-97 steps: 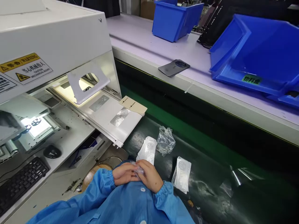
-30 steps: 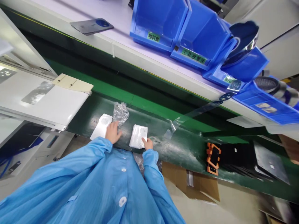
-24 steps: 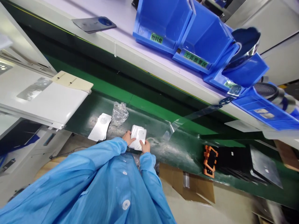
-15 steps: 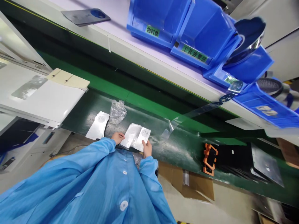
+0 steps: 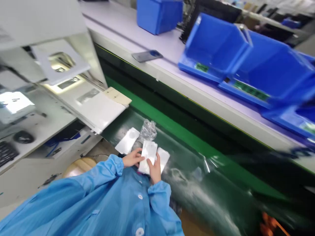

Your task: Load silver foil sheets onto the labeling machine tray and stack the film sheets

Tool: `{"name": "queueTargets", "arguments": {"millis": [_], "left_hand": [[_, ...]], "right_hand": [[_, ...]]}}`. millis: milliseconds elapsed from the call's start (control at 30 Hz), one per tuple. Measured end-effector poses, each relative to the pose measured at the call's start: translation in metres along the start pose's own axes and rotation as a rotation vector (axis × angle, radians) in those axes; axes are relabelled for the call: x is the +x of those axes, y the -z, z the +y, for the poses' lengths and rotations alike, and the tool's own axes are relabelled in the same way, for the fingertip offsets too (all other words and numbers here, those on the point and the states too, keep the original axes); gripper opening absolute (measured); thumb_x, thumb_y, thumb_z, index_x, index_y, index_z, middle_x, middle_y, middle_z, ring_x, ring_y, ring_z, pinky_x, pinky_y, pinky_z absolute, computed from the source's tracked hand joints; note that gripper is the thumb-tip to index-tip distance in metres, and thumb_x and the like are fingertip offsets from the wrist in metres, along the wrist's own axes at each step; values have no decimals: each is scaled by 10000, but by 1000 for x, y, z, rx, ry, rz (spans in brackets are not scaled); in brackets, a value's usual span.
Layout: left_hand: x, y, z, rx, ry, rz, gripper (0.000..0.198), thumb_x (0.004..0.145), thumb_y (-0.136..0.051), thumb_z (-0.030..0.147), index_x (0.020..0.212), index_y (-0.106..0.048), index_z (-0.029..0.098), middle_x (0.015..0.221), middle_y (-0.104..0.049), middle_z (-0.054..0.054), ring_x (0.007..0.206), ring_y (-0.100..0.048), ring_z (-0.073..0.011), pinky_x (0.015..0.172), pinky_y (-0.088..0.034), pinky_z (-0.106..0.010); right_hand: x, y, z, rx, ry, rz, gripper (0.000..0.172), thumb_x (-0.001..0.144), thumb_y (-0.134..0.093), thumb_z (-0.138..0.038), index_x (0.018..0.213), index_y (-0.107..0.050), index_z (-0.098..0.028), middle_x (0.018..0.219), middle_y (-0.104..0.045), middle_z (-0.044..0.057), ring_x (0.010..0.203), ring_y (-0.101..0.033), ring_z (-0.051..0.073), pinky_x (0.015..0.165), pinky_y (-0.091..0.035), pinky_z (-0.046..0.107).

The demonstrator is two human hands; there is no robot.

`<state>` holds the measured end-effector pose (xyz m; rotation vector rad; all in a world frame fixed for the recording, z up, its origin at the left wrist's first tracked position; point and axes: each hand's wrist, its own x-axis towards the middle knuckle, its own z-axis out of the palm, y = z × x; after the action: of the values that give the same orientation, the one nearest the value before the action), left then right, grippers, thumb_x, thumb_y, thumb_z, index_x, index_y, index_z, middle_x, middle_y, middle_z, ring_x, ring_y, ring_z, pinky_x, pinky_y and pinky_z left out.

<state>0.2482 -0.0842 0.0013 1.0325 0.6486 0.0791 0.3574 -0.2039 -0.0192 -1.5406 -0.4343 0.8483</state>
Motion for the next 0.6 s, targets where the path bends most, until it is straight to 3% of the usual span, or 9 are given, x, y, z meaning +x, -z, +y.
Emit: {"name": "queueTargets", "arguments": {"millis": [100, 200, 300, 367, 500, 600], "left_hand": [[-17, 21, 20, 89, -204, 50, 566, 793, -681, 534, 1182, -481, 176, 914, -669, -64, 796, -662, -215, 709, -535, -340], [-40, 43, 37, 184, -339, 97, 475, 874, -605, 504, 1192, -509, 165, 1024, -649, -74, 914, -625, -204, 821, -505, -321], [-69, 63, 42, 177, -344, 61, 483, 896, -580, 482, 1246, -489, 161, 1072, -639, -83, 935, -612, -206, 828, -503, -323], [-87, 75, 38, 171, -328, 50, 533, 890, -589, 468, 1307, -453, 166, 1094, -643, -91, 945, -619, -221, 825, -510, -331], [-118, 99, 25, 265, -234, 135, 524, 868, -607, 466, 1302, -501, 193, 1008, -683, -62, 847, -649, -229, 732, -520, -297], [-130, 117, 27, 289, -232, 196, 539, 823, -649, 484, 1275, -541, 210, 921, -702, -39, 759, -650, -227, 678, -519, -285]], "right_hand": [[4, -28, -23, -2, 35, -183, 500, 825, -662, -408, 1262, -529, -206, 1194, -646, 87, 1094, -612, 236, 960, -488, 379], [14, -50, -50, -27, -1, -307, 337, 881, -589, -473, 1065, -622, -193, 995, -697, 61, 915, -653, 214, 819, -523, 318], [18, -72, -68, -33, -63, -442, 296, 853, -634, -479, 930, -623, -193, 821, -694, 27, 723, -645, 185, 667, -509, 272], [14, -87, -70, -35, -91, -529, 289, 836, -656, -475, 899, -616, -195, 799, -688, 23, 697, -639, 180, 655, -506, 270], [2, -106, -64, -194, -154, -632, 290, 832, -652, -468, 911, -631, -190, 787, -669, 25, 671, -622, 171, 621, -501, 264], [13, -120, -77, -364, -109, -750, 258, 827, -659, -433, 895, -653, -185, 749, -635, 17, 634, -581, 151, 578, -479, 245]]}}
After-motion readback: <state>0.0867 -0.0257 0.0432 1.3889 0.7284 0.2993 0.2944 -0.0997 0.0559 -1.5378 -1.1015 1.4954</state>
